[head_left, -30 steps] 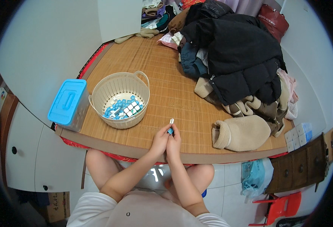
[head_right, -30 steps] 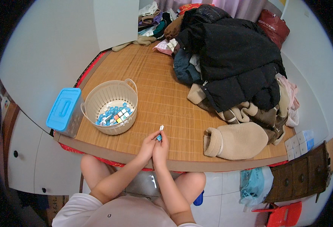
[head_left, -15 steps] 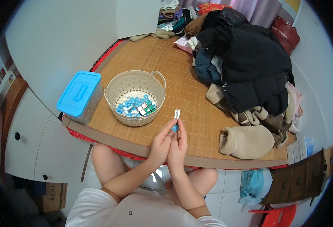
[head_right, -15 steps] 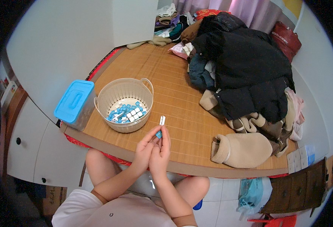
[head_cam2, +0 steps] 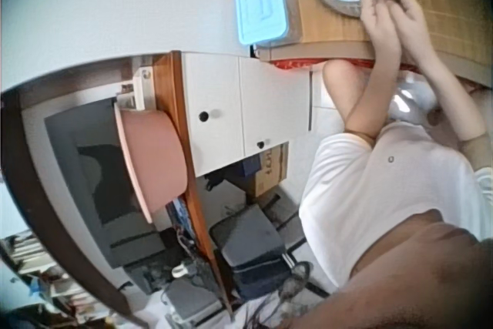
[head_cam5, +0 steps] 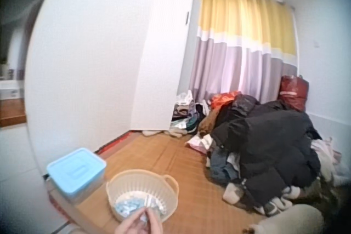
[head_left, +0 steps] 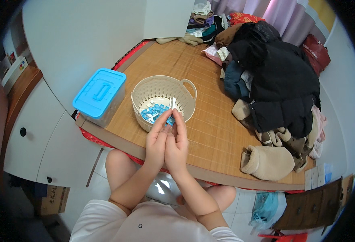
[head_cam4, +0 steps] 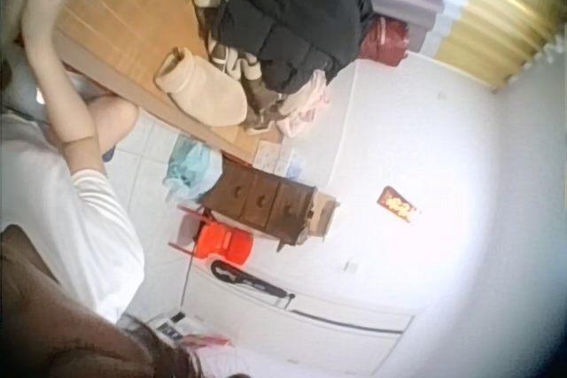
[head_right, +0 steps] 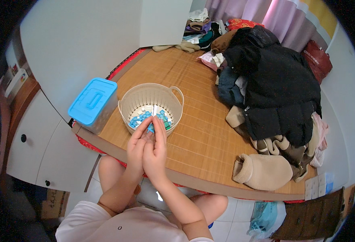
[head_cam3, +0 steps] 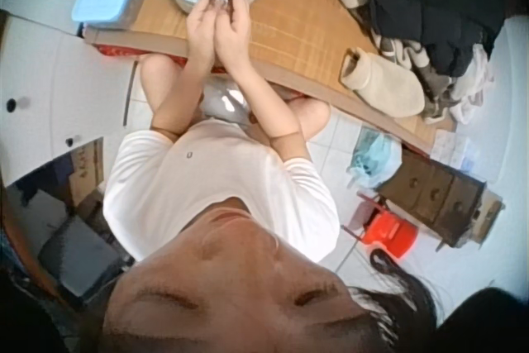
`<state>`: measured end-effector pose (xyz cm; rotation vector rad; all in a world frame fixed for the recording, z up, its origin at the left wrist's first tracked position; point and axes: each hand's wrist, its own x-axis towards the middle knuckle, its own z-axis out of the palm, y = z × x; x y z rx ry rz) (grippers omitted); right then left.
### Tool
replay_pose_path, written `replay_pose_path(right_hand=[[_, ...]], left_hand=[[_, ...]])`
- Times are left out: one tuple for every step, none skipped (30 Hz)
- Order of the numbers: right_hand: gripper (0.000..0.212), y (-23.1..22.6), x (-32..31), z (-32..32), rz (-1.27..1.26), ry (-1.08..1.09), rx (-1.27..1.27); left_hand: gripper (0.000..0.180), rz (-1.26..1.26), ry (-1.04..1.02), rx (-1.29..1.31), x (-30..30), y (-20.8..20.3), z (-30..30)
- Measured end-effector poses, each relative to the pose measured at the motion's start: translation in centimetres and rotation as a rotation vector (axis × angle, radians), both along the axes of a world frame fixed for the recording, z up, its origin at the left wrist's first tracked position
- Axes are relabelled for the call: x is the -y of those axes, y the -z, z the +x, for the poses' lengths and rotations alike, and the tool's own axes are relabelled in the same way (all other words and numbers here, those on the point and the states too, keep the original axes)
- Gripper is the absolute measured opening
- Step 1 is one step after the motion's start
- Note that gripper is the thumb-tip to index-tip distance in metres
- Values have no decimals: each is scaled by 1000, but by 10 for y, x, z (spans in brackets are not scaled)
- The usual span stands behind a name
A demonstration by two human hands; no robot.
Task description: The person sits on a low table and sorts small blue and white rectangular objects into a basket. They then move to a desk, wet an orange cloth in a pink basin, and wring it out. Finally, they open a wardrobe and hang the wet orange cloth on a blue hanger.
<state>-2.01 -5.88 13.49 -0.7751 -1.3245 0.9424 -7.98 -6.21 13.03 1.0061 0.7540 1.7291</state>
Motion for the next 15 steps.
replay_pose_path(right_hand=[[48, 1, -2, -3, -1, -17, -7], [49, 0, -3, -5, -9, -28, -8], [49, 1, -4, -7, -18, -38, -10], [50, 1, -4, -9, -27, -47, -11], [50, 2, -5, -9, -22, -50, -4], [51, 4, -5, -9, -16, -52, 3], [52, 5, -6, -9, -10, -53, 10], [52, 5, -6, -10, -15, -55, -2], [52, 6, -6, -9, -20, -56, -14], [53, 7, -6, -9, -26, -57, -26], [53, 8, -7, -8, -23, -56, -24], [52, 9, -7, -8, -21, -56, -22], [52, 9, -8, -7, -18, -56, -20], [52, 10, -7, -7, -31, -56, -21], [51, 10, -7, -6, -44, -54, -23]], left_hand=[[43, 8, -30, -43, -3, 5, -4], [43, 9, -47, -45, -3, 6, -7], [43, 9, -64, -46, -4, 7, -9], [44, 10, -80, -48, -4, 8, -11], [46, 25, -92, -56, -5, 9, -12], [48, 41, -104, -64, -6, 9, -13], [50, 57, -116, -72, -6, 9, -14], [50, 65, -124, -69, -6, 9, -14], [51, 73, -130, -67, -6, 9, -14], [51, 81, -136, -64, -6, 9, -13], [52, 82, -139, -68, -6, 9, -13], [53, 83, -142, -73, -6, 10, -13], [53, 83, -145, -77, -6, 10, -13], [53, 73, -144, -82, -5, 10, -13], [54, 62, -141, -88, -4, 9, -13]])
